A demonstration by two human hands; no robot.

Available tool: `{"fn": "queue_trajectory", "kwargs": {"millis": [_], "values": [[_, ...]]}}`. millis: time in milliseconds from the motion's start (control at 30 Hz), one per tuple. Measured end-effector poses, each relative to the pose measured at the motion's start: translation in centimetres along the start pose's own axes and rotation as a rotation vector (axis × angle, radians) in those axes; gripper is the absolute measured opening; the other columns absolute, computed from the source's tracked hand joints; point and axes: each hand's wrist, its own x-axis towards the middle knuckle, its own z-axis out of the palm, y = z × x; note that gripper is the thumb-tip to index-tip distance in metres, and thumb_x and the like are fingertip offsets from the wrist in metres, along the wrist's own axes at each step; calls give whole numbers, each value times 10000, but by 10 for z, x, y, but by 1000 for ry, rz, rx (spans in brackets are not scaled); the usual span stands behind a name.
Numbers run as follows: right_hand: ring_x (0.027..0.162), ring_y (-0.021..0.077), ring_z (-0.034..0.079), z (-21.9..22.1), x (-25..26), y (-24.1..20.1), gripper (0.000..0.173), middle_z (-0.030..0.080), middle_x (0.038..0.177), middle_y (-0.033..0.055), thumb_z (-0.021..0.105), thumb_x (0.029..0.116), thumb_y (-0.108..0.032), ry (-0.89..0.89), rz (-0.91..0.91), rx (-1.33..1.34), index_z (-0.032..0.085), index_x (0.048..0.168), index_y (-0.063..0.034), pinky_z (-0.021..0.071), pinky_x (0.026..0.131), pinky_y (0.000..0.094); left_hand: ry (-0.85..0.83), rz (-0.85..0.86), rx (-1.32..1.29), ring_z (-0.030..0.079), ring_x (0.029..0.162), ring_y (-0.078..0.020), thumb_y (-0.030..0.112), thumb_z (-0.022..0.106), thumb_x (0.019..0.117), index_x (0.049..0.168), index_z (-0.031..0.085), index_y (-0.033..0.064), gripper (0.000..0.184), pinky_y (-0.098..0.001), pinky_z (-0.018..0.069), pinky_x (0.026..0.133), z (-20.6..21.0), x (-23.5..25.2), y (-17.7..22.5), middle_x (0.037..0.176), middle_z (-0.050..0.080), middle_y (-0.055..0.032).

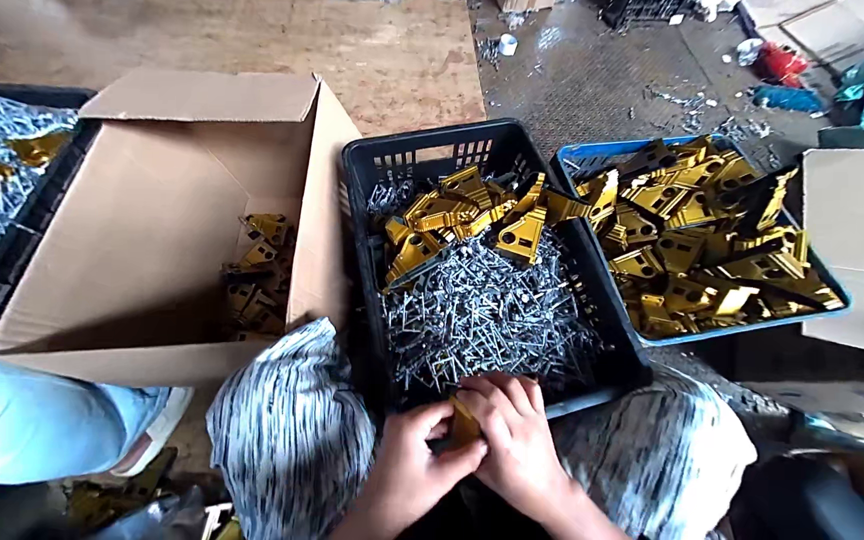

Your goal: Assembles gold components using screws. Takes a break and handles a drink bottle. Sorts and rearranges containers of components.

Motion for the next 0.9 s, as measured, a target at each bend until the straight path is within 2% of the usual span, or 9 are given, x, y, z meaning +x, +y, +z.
{"fn": "queue_trajectory", "kwargs": {"millis": [100,333,500,567,633,700,767,833,900], "values": [[1093,268,638,9,-29,-16,272,708,1196,34,607,937,-257,-38,31,-105,604,1205,-208,474,907,460,-52,-127,-171,751,910,-132,112,764,852,1103,712,-22,289,-325,651,840,5,-26,-16,1001,767,-59],[1143,255,635,27,-70,-32,282,713,1234,-6,481,987,-158,-237,-7,-270,627,1210,-252,462,870,452,-41,-447,-250,716,921,-52,151,703,885,1128,715,32,271,-281,606,858,16,-72,-38,987,759,6],[1135,234,635,37,-66,-31,260,715,1211,-23,487,985,-144,-281,-21,-299,616,1186,-249,448,874,446,-46,-431,-351,698,1011,-78,113,648,951,1216,649,-25,299,-292,582,934,15,-76,-50,1089,735,-41],[1149,246,648,26,-54,-30,305,716,1228,-9,621,897,-203,-404,-24,-216,629,1200,-231,477,852,472,-41,-435,-371,699,1011,-80,107,632,968,1226,639,-33,293,-286,582,934,16,-76,-49,1092,735,-47],[1225,308,634,4,-28,-27,708,693,1311,34,866,665,-396,-668,60,46,652,1310,-196,518,871,578,-29,-464,-403,711,962,-83,114,631,982,1207,633,-34,270,-287,597,895,17,-76,-47,1050,741,-44],[1304,312,584,-9,1,-20,728,643,1402,60,796,806,-557,-892,170,266,623,1398,-170,474,984,616,-16,-437,-432,698,928,-53,153,636,985,1171,637,-30,261,-268,591,867,18,-76,-48,1016,733,-17],[1186,267,675,7,12,-27,514,717,1277,56,596,978,-542,-744,224,266,703,1290,-148,524,956,565,22,-367,-426,683,919,3,128,653,958,1116,665,20,192,-231,580,864,19,-77,-49,990,734,57],[1076,238,717,38,15,-41,443,755,1164,38,496,1038,-489,-585,256,170,738,1210,-160,557,889,518,29,-313,-396,686,944,24,89,673,917,1124,663,51,211,-226,579,890,20,-85,-58,1001,743,83],[1011,239,722,57,17,-50,472,759,1104,27,442,1049,-525,-598,256,71,724,1238,-197,554,864,508,42,-251,-413,709,961,-54,101,735,891,1153,661,21,283,-295,597,898,30,-105,-95,1019,749,-1]]}}
